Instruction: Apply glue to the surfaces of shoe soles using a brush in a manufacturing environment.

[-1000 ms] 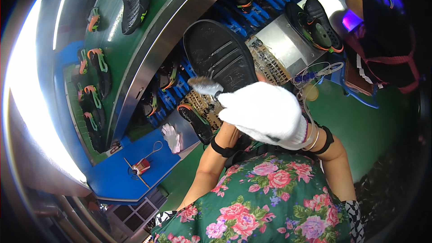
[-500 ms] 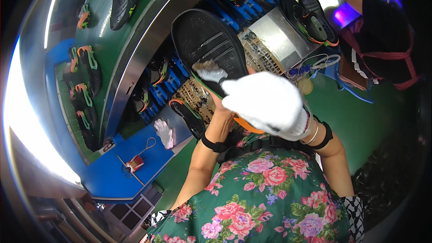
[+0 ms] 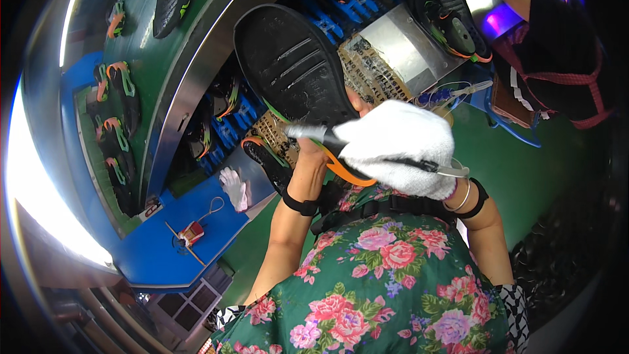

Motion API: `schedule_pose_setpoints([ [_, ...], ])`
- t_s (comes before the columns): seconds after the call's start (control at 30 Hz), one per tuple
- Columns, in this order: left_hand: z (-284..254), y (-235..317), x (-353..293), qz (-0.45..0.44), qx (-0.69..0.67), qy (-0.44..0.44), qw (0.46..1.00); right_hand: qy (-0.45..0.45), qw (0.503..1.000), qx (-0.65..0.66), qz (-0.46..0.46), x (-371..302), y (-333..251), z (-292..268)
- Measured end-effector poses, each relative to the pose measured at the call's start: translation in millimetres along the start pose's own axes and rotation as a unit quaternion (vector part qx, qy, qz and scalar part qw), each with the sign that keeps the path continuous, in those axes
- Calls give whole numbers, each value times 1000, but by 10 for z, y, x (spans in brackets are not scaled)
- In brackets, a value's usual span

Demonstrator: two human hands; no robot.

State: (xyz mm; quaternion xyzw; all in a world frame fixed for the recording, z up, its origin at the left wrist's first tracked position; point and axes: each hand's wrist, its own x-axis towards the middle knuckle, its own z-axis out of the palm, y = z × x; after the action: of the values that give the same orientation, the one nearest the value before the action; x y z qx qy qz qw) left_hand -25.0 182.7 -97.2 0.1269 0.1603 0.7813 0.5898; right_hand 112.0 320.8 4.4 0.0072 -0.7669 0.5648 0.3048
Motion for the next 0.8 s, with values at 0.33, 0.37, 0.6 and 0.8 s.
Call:
schedule_pose_setpoints([
  [0.33, 93, 66, 50, 33, 50, 13, 998, -14, 999, 1, 50, -145, -47, -51],
  [0.37, 141, 76, 44, 34, 51, 16, 998, -14, 999, 4, 50, -165, -36, -25],
  [0.6, 154, 86, 129, 85, 15, 15, 996, -16, 999, -17, 31, -213, -103, 24],
  [0.8, 271, 142, 185, 110, 88, 54, 989, -7, 998, -65, -4, -252, -86, -7],
])
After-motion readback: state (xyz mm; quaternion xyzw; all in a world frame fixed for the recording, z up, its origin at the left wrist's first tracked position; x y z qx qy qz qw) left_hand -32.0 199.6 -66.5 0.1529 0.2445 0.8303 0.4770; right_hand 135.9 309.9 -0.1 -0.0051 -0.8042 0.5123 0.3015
